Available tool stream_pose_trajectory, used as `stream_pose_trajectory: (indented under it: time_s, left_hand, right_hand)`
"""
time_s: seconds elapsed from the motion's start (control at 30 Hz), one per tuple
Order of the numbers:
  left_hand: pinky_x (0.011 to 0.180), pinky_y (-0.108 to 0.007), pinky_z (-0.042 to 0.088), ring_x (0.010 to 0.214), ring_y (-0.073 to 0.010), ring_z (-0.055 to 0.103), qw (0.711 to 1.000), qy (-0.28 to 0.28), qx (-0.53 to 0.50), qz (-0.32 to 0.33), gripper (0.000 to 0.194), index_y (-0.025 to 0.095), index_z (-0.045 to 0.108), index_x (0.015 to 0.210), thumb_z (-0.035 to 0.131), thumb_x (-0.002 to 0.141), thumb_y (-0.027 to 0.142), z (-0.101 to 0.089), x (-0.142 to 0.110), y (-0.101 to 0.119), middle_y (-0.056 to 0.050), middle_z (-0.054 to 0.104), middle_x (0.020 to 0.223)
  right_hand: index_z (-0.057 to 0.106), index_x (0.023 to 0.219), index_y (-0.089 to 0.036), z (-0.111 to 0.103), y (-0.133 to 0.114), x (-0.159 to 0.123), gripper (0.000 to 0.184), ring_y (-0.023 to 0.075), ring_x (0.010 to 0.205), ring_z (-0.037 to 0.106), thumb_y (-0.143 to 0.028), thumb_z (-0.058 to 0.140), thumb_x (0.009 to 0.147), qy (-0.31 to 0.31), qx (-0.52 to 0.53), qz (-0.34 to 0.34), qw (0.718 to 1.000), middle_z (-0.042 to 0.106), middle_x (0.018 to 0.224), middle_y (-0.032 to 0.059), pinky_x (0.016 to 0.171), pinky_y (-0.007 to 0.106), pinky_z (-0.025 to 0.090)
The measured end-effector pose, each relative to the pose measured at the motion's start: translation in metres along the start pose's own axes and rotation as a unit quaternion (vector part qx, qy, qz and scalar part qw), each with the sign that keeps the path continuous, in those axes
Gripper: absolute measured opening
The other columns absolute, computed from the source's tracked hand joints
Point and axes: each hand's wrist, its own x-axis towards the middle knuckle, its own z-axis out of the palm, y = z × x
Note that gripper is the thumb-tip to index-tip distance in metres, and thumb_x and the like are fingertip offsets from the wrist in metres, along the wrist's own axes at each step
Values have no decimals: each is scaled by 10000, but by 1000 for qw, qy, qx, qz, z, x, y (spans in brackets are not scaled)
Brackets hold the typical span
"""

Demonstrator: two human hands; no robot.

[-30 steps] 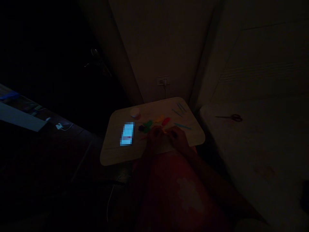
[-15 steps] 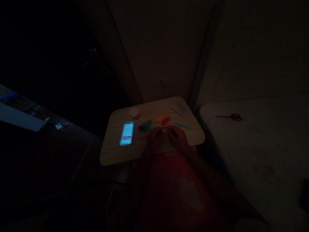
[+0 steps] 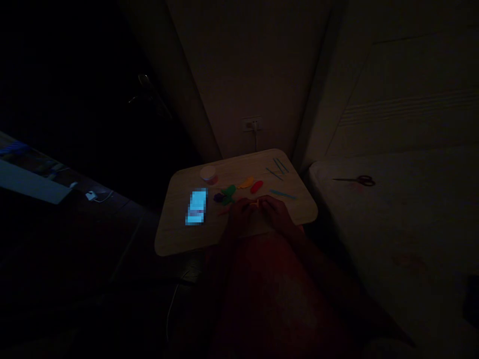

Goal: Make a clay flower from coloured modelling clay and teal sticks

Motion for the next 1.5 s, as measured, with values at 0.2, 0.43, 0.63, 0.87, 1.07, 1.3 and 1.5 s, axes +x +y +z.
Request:
stream_pose_trajectory:
  time_s: [0.2, 0.43, 0.63, 0.87, 1.07, 1.3, 1.5]
  left_hand:
    - [733, -304, 497, 750, -197, 640, 1000, 16, -13, -19, 220, 179, 745, 783, 634, 869, 348, 1, 0, 1, -28, 722, 765]
    - [813, -300, 476, 809, -189, 607, 1000, 15, -13, -8, 276, 192, 688, 776, 551, 936, 371, 4, 0, -2, -21, 689, 801]
    - [773, -289, 440, 752, -176, 546, 1000, -1, 6, 7, 319, 202, 587, 682, 537, 943, 379, 5, 0, 2, -8, 613, 731]
    - [746, -293, 434, 735, -174, 523, 999, -29, -29, 10, 358, 202, 563, 699, 491, 962, 435, 4, -4, 5, -6, 581, 729]
    - [724, -277, 434, 743, -165, 525, 999, -39, -20, 13, 311, 196, 565, 695, 548, 936, 391, 3, -4, 5, 4, 584, 724]
    - [675, -268, 420, 699, -151, 512, 997, -72, -39, 5, 274, 177, 601, 707, 548, 908, 355, 1, -3, 4, 2, 590, 705]
    - [656, -261, 418, 686, -145, 525, 999, -6, -52, -5, 288, 169, 609, 669, 586, 894, 348, 1, -2, 6, 3, 582, 678]
  right_hand:
    - [738, 1111, -232, 2, 4, 1, 270, 222, 922, 705, -364, 686, 881, -12, 4, 0, 1000, 765, 1068, 68, 828, 345, 552]
    - [750, 956, -208, 0, 6, 2, 206, 200, 753, 676, -374, 683, 855, 36, 15, 30, 999, 757, 871, 50, 681, 308, 536]
    - [733, 898, -205, -1, 2, 3, 194, 175, 690, 612, -384, 665, 868, 21, -12, 34, 999, 712, 793, 23, 644, 284, 487]
    - [688, 813, -207, -3, -1, 3, 287, 172, 702, 593, -443, 582, 939, -20, -1, 26, 999, 680, 770, 17, 653, 275, 463]
    - [681, 784, -207, -3, -5, 3, 294, 171, 693, 585, -446, 595, 931, -26, 10, 26, 999, 666, 744, 14, 648, 277, 454]
    - [706, 765, -191, -5, -2, -2, 301, 171, 667, 593, -418, 585, 921, -37, 10, 26, 999, 675, 705, 30, 627, 272, 438]
    - [706, 781, -193, -4, 1, 0, 285, 180, 722, 616, -406, 588, 930, -4, 23, 25, 999, 689, 755, 36, 672, 278, 462]
